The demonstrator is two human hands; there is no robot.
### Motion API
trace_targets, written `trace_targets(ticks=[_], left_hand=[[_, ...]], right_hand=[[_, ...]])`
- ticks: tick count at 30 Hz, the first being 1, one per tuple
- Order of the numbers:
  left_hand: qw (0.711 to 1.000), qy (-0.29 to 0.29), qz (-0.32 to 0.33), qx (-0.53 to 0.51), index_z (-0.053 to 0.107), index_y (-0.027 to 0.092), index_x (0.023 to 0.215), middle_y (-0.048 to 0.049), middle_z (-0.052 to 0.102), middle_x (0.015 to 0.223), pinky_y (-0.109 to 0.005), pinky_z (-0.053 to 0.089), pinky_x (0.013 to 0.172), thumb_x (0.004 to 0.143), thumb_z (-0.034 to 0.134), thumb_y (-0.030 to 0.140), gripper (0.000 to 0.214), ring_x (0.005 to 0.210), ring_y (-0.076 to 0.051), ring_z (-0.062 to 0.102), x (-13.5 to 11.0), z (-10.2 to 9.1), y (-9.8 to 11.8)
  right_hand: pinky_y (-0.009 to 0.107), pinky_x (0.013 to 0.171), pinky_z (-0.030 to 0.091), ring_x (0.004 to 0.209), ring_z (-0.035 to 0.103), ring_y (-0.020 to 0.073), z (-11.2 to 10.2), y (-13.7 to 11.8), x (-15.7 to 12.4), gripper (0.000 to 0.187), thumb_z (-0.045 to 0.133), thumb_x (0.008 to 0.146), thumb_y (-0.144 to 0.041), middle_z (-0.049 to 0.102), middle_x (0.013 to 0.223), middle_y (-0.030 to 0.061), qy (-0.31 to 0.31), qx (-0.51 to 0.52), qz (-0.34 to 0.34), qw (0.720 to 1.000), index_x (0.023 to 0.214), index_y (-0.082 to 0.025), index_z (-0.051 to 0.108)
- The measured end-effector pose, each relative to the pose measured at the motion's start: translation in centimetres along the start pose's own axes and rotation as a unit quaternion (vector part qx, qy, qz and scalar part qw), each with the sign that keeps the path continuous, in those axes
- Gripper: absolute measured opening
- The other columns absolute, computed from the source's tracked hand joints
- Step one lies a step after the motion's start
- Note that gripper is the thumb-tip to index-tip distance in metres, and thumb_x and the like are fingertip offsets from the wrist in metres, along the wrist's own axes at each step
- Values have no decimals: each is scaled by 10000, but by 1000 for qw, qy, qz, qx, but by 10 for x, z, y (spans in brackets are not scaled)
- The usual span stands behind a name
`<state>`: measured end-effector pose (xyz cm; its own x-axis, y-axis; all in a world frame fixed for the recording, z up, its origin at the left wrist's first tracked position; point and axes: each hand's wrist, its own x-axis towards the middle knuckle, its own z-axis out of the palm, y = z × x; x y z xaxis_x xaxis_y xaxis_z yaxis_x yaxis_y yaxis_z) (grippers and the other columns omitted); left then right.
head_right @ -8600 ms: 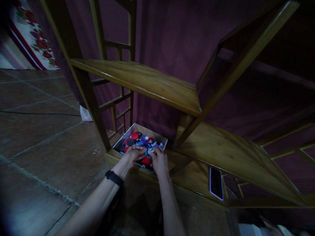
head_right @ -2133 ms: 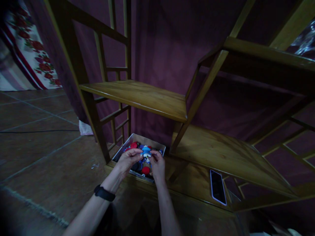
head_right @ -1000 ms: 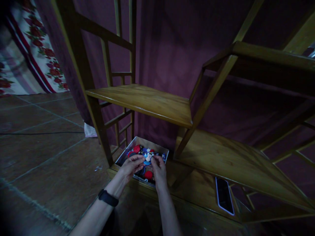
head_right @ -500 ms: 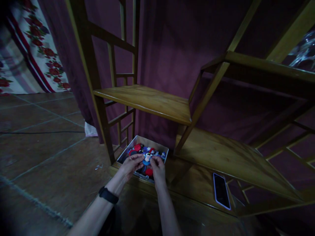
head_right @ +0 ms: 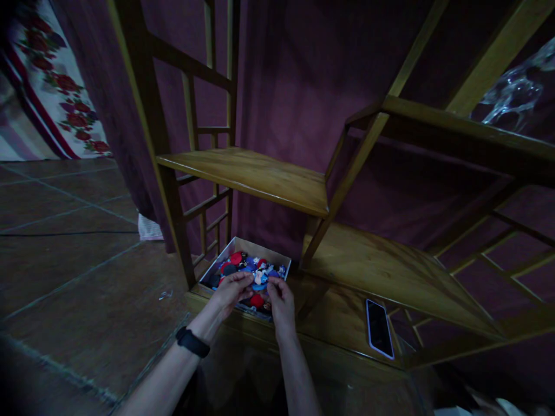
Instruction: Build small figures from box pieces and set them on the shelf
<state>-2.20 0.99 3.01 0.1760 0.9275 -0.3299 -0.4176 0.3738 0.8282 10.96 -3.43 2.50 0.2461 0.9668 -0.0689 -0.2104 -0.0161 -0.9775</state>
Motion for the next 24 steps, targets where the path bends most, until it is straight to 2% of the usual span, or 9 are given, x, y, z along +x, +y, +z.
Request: trace_targets(ticks=[3,7,15,19,24], left_hand=[[1000,9,3,15,643,128,729,14,567,531,-203,477,495,575,763,246,228,457,-76,524,2,-1,-2],[1000,11,10,17,641,140,743,-2,618,620,-220,484,516,521,788,252,289,490,-87,552,5,-3,-6],[999,8,31,1,658,150,750,-7,641,656,-223,477,574,450,826,245,357,569,-105,589,8,-4,-6],[999,-2,32,-5,670,147,770,-18,660,688,-217,476,598,449,832,238,370,606,-107,599,4,-4,-2],[1000,-1,21,-4,665,144,774,-40,678,741,-221,477,612,488,819,236,337,636,-114,610,-4,-5,4]], right_hand=[[272,602,505,750,629,185,-2,4,-2,338,674,664,-466,672,790,24,7,12,12,1000,875,-204,639],[278,621,508,717,622,170,0,10,3,292,692,652,-438,652,764,3,18,29,19,999,828,-216,623],[303,691,516,787,619,179,6,7,11,248,703,628,-366,649,833,4,5,79,10,997,797,-215,602],[307,748,501,829,609,172,6,5,9,265,701,638,-356,644,888,14,-4,93,16,996,836,-208,604],[301,766,490,806,601,156,8,3,7,241,699,648,-360,633,845,3,-14,97,18,995,800,-202,602]])
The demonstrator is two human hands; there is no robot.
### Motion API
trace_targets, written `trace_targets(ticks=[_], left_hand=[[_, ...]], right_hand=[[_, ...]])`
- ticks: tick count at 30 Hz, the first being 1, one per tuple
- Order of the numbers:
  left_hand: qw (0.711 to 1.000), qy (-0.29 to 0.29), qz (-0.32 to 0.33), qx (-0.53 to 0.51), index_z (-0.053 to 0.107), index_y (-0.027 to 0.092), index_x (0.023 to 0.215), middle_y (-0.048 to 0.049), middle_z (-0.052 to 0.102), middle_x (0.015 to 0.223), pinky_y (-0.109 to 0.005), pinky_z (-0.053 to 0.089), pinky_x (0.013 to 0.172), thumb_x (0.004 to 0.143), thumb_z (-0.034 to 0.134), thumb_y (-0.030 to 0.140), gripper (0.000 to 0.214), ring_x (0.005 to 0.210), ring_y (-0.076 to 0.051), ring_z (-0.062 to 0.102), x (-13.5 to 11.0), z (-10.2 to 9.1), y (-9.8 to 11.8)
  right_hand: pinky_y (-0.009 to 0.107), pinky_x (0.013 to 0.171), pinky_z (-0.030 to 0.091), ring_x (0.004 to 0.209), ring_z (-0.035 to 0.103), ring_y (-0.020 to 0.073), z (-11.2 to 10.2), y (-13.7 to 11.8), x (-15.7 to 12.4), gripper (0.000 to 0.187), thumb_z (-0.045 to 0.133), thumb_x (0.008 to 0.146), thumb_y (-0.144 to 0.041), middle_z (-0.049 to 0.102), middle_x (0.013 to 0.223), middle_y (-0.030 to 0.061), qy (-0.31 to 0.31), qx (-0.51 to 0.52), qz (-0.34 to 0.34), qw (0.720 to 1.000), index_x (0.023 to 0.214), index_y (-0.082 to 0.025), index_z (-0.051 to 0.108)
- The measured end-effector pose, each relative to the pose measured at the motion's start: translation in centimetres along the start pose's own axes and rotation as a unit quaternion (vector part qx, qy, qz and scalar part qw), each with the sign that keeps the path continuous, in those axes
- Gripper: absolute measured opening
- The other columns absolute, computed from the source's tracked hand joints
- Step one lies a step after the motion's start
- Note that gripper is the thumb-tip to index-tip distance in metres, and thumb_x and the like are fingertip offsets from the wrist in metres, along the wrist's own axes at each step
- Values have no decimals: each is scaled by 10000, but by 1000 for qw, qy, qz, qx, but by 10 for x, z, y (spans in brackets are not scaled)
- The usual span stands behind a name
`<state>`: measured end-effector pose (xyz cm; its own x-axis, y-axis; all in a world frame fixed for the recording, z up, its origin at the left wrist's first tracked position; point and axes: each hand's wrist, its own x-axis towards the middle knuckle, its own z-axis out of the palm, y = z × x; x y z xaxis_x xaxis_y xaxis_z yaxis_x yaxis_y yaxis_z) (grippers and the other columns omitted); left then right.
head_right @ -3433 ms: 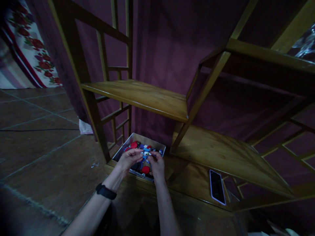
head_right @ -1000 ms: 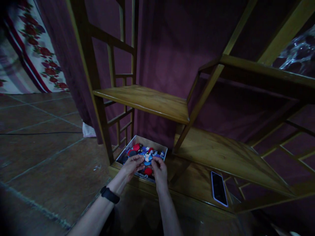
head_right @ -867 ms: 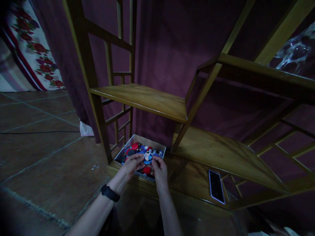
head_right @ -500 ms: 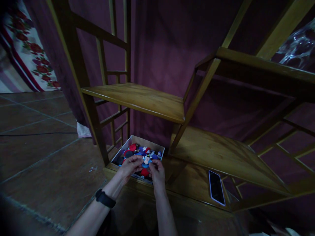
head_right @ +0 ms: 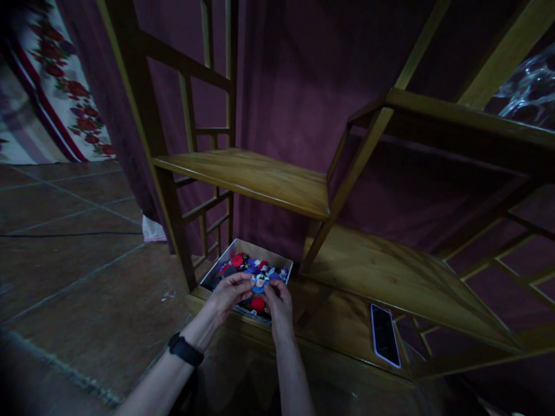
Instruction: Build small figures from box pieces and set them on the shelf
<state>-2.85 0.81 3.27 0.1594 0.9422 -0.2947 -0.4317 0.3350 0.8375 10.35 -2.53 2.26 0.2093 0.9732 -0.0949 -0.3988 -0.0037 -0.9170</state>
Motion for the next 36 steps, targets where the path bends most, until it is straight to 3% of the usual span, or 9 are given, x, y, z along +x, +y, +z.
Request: trace_targets(ticks=[7,15,22,30,36], left_hand=[[1000,6,22,6,664,152,752,-21,670,700,-214,460,606,477,824,237,329,632,-114,607,6,-3,-2],[1000,-5,30,5,691,141,787,-45,686,741,-226,461,655,465,828,215,358,680,-124,611,6,0,4],[999,36,4,-13,674,140,795,-41,678,743,-199,461,595,518,806,232,321,634,-102,602,9,4,0],[1000,23,4,6,660,148,777,-35,679,743,-202,473,572,509,808,267,328,619,-109,609,7,6,-1],[998,31,34,40,643,141,703,-3,643,622,-182,442,496,487,811,302,317,521,-85,556,6,8,0]], right_hand=[[311,748,500,792,601,162,4,6,6,239,715,620,-339,642,816,-4,0,16,-16,1000,780,-206,598],[330,748,514,821,601,176,0,9,15,254,713,618,-361,645,867,8,2,-37,-35,999,783,-200,606],[314,670,518,725,607,167,-1,11,16,267,704,628,-417,651,804,1,6,-56,-12,998,736,-205,581],[305,664,513,690,595,153,1,5,13,290,707,619,-441,634,748,-14,4,-48,-11,999,717,-199,582],[291,668,506,703,590,147,-2,8,15,259,690,646,-428,631,750,-16,6,-50,-20,999,727,-202,593]])
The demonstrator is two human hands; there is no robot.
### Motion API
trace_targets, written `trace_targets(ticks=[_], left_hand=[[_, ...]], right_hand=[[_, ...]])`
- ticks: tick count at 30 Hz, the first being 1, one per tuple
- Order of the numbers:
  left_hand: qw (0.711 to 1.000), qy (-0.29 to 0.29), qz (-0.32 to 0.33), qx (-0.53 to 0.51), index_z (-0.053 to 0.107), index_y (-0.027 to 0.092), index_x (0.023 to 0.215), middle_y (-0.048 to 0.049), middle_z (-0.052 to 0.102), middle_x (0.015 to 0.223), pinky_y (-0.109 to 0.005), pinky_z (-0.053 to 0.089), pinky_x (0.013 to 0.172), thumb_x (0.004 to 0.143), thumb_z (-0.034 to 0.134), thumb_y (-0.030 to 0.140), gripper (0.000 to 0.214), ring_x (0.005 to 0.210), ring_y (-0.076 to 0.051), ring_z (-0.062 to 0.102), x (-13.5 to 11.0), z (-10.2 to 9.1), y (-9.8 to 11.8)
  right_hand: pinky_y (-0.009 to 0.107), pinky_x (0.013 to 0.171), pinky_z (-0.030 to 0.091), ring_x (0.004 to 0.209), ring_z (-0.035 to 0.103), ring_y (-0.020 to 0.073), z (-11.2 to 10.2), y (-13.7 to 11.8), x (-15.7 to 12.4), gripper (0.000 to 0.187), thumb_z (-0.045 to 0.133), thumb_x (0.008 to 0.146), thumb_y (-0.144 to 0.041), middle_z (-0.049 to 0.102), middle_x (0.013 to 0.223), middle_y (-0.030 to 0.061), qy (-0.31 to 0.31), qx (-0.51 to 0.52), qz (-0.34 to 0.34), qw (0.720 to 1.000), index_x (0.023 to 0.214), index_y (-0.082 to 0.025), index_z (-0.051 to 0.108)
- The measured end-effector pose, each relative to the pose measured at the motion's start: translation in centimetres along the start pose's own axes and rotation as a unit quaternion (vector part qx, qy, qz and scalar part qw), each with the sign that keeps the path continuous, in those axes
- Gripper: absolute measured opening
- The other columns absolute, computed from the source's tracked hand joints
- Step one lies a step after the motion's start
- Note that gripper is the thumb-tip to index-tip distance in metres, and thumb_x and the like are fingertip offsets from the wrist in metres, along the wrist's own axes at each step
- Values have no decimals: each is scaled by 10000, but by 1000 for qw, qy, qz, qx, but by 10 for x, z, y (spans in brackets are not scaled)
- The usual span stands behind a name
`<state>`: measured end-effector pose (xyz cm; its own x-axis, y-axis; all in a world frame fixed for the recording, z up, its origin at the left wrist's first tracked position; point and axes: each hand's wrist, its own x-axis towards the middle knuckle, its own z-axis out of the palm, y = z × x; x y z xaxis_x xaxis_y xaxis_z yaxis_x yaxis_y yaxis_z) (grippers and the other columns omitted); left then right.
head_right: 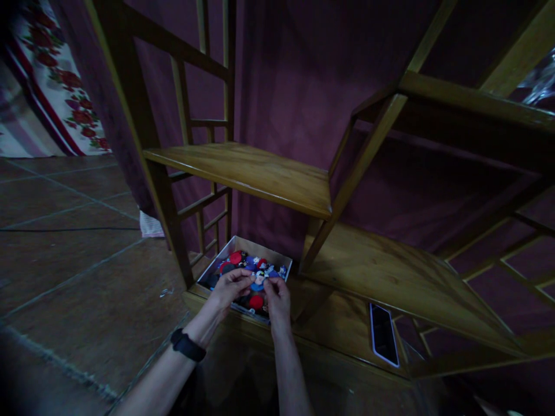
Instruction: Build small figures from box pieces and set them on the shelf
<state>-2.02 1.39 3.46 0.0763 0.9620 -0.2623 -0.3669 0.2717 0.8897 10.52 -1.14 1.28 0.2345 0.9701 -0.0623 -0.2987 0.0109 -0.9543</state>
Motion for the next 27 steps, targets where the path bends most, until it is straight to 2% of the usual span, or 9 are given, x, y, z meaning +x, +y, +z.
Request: trace_targets(ticks=[9,17,22,27], left_hand=[[999,12,-33,-18,646,139,761,-16,652,653,-187,462,514,543,789,217,272,541,-94,583,1,-3,-2],[991,15,-104,-79,626,138,744,-4,626,601,-210,498,544,641,717,123,138,498,-83,576,1,-3,0],[991,8,-101,-86,619,143,748,-6,635,620,-212,501,553,657,705,115,128,506,-86,584,3,-4,-3],[994,-6,-76,-74,638,148,764,-12,660,676,-210,494,587,596,752,127,204,555,-91,602,4,-5,-5]], right_hand=[[288,654,510,695,593,148,0,-2,-3,239,704,633,-394,634,765,-13,12,5,-9,1000,737,-206,600],[261,594,493,655,604,152,0,-3,-3,252,672,657,-402,655,772,-8,21,-24,-10,999,820,-215,627],[255,617,490,654,590,135,2,-5,-3,253,674,659,-392,654,798,-9,15,-11,-19,1000,816,-199,626],[256,617,491,690,589,142,-1,-1,0,242,682,645,-376,642,809,-12,24,-15,-15,999,799,-203,612]])
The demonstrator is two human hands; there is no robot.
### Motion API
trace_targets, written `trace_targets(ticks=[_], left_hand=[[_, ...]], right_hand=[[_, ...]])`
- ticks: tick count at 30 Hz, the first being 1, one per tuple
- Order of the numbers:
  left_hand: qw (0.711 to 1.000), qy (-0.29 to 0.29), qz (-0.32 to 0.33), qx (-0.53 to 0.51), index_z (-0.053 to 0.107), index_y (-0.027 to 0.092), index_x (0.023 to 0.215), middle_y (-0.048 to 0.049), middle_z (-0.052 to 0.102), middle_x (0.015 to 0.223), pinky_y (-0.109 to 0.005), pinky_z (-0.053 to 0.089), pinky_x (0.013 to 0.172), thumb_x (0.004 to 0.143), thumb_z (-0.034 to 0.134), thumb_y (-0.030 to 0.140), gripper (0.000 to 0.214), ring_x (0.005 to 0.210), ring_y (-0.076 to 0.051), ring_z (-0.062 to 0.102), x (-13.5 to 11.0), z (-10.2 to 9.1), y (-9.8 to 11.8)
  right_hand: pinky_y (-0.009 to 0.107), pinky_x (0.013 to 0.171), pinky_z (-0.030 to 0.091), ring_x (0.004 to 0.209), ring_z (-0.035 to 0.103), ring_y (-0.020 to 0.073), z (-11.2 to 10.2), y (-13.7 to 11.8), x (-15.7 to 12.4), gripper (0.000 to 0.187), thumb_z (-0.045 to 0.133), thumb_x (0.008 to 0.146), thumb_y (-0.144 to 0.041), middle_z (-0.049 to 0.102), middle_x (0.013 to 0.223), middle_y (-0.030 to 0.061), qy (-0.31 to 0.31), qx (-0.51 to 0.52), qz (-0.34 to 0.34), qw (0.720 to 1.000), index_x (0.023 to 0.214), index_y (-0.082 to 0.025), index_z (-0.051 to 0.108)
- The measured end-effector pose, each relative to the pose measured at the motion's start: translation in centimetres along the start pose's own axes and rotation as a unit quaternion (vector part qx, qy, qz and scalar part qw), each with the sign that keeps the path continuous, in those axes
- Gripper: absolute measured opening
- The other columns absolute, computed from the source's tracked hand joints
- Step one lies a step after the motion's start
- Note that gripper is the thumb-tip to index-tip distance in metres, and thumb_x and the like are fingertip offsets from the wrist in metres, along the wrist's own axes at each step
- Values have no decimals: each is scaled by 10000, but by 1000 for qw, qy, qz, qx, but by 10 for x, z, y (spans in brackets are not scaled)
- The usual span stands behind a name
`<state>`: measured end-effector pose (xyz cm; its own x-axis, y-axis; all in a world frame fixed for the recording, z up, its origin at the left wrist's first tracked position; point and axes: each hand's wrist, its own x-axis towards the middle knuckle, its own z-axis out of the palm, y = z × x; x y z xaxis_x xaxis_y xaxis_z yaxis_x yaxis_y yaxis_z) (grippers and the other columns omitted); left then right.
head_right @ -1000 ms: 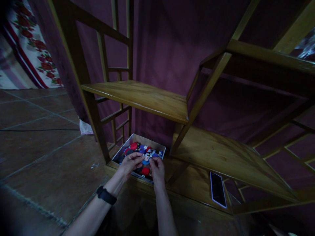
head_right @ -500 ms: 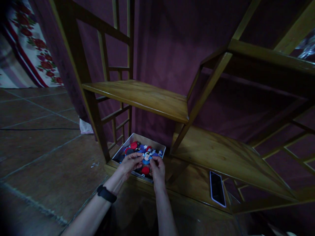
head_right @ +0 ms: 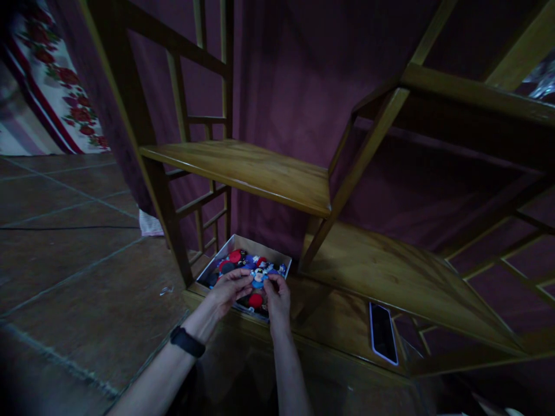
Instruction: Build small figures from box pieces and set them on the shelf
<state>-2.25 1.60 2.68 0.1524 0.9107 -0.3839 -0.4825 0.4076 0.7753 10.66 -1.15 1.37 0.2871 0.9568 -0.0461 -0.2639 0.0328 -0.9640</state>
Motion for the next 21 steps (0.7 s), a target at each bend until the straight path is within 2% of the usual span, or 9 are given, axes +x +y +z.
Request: trace_targets(ticks=[4,11,21], left_hand=[[999,-21,26,12,666,142,803,-35,679,735,-234,494,640,539,787,152,291,657,-123,625,0,0,-1],[997,-50,55,11,675,128,768,-53,692,764,-273,485,704,482,803,140,314,697,-148,628,1,0,-1],[999,-19,34,-6,654,148,784,-15,659,698,-190,478,577,586,754,127,222,590,-88,596,-1,3,1]], right_hand=[[269,668,489,744,592,151,-3,4,2,218,660,665,-340,646,821,-14,5,-17,-9,1000,839,-215,615],[269,763,450,811,573,147,-6,4,6,194,654,655,-251,650,842,-16,-6,-36,-54,998,842,-206,627],[294,721,498,809,585,160,-4,6,3,223,629,713,-355,643,915,17,-16,-2,-33,999,869,-196,631]])
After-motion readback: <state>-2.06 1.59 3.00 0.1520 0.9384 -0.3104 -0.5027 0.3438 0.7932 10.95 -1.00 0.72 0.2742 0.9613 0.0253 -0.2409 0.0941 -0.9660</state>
